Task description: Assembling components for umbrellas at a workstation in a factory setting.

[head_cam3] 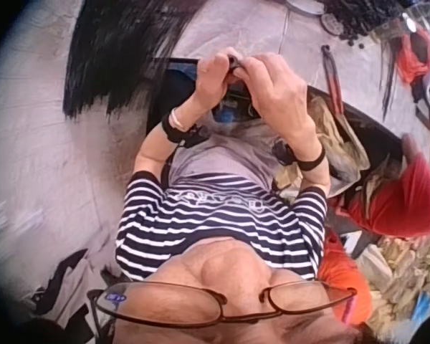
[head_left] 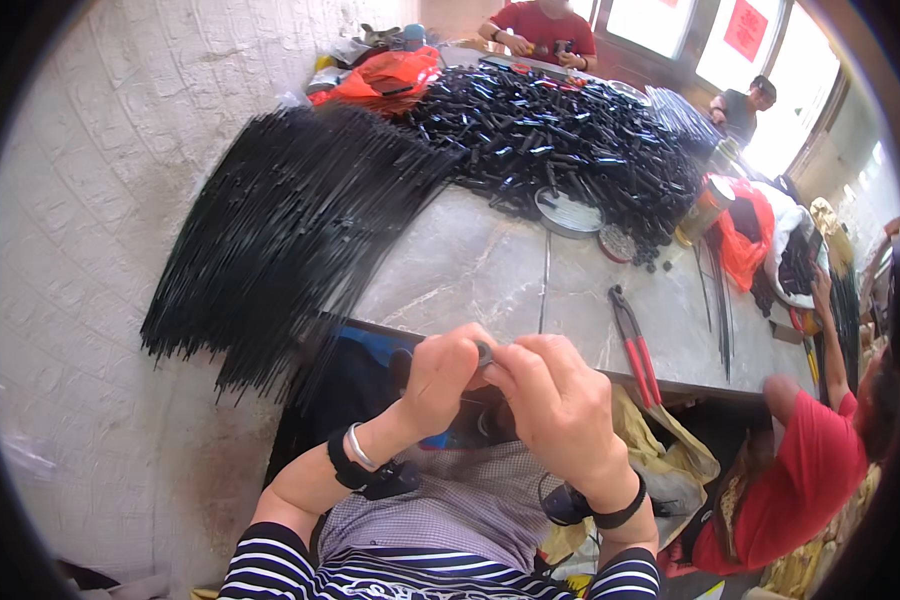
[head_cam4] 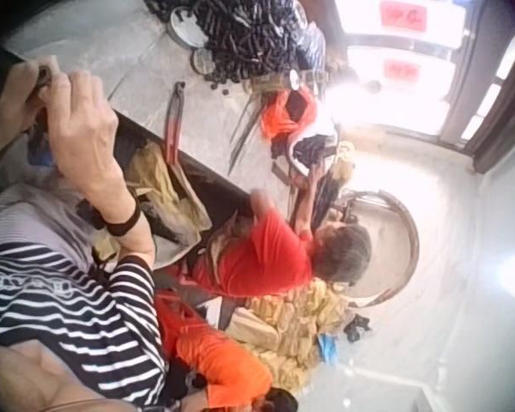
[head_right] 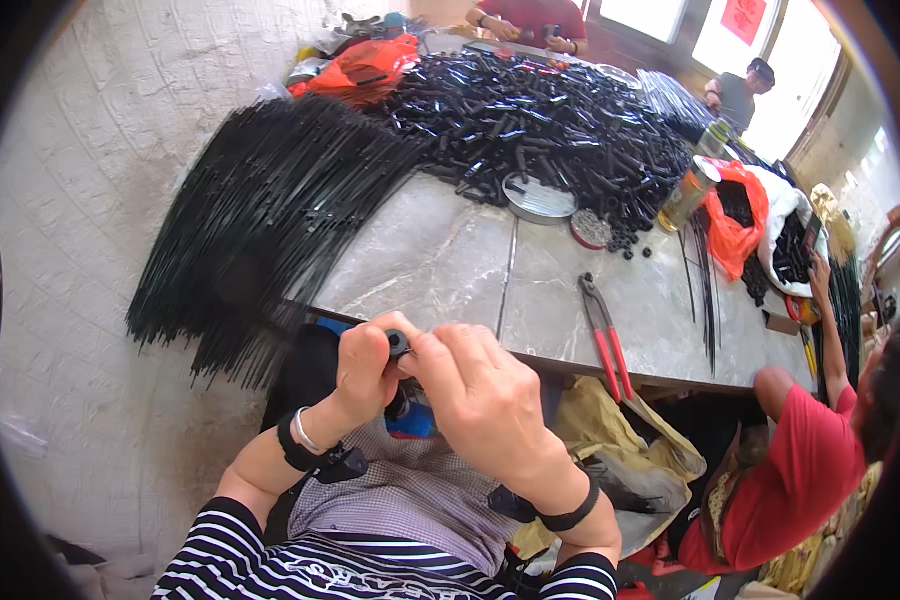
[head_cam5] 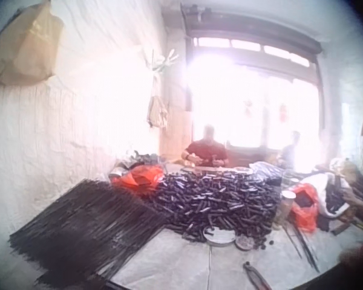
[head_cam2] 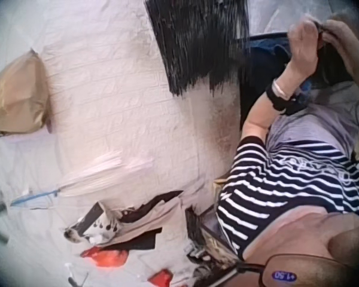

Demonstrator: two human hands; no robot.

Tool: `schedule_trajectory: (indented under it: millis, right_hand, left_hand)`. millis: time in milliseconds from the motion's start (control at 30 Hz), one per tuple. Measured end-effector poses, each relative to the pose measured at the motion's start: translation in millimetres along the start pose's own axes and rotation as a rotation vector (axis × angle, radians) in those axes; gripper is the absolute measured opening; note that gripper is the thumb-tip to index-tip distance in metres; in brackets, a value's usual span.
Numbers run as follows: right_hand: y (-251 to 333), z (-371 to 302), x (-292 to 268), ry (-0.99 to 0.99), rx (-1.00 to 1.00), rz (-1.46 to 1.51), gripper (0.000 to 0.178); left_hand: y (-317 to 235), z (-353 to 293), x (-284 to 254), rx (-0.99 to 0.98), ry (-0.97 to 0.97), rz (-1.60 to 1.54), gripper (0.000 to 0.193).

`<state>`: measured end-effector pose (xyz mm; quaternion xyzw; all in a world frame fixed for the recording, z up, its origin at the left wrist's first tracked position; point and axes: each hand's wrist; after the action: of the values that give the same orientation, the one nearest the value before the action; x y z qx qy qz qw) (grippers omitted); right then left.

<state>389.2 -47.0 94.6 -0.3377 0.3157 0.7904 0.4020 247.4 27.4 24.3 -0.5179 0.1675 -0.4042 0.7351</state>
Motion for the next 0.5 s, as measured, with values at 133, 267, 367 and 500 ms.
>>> schedule_trajectory:
  millis: [133,267,367,500]
  right_hand:
    - [-4.4,-7.9,5.5,-0.026,-0.012,0.095,0.008]
    - [-1.5,-21.2,6.9,0.063,0.339,0.729,0.011]
    - [-20.1,-27.7,-8.1,0.41,0.584,1.106,0.016]
    - [-94.0,-74.9,-12.3,0.292,0.601,-0.053,0.039]
  left_hand:
    - [1.0,0.2,4.4,0.074,0.002,0.156,0.045]
    - [7.4,-4.5,13.7,0.061,-0.073,0.228,0.065]
    - [8.8,-7.4,6.7,0.077,-0.016,0.344,0.062]
    - [8.9,0.5,-19.2,0.024,-0.07,0.034,0.056]
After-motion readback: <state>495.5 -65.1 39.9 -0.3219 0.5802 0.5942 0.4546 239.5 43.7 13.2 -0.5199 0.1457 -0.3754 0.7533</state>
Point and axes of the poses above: each hand's wrist, its own z-axis towards the middle knuckle, its own x-axis out of the palm, y = z × x, and after that the axes turned 10 degrees about y, right-handed
